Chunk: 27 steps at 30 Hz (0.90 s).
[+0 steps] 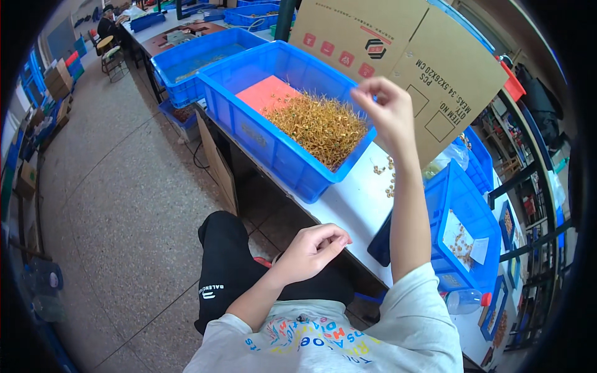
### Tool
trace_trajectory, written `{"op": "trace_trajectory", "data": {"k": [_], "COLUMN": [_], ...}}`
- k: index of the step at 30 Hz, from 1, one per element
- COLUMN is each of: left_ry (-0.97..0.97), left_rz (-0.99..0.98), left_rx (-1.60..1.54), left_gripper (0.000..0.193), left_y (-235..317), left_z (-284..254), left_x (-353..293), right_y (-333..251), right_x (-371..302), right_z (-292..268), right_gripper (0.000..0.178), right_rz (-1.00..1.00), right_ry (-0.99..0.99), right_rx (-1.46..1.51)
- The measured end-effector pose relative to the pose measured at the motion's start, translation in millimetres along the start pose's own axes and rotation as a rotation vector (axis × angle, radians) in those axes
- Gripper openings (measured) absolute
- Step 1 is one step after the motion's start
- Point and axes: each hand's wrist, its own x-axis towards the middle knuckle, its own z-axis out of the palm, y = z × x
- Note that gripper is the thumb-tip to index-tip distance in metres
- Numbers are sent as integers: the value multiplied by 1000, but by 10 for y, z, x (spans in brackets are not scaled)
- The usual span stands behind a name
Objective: Threading thin wires through small gold-colored components at an assembly workbench.
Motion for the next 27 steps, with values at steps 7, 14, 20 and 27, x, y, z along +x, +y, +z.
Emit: {"op": "trace_trajectory", "data": {"k": [7,14,20,27], "left_ry": [-56,-173,-263,-387], "left_rz": [-10,45,24,21], "left_rx": [132,351,430,475], "left_gripper": [13,11,11,13], "left_y": [48,-93,-136,-219], "left_z": [23,-88,14,95], "left_x": [-22,-69,-39,-38], "right_y": [472,457,807,1207], "right_x": [386,-165,-601,-773], "right_z": [168,-361,-530,-388], "right_gripper": [16,19,19,20], "right_rz": [129,242,537,550], "right_ry": [175,85,-106,-198], "right_rx": [-204,-595,-1150,-1014]}}
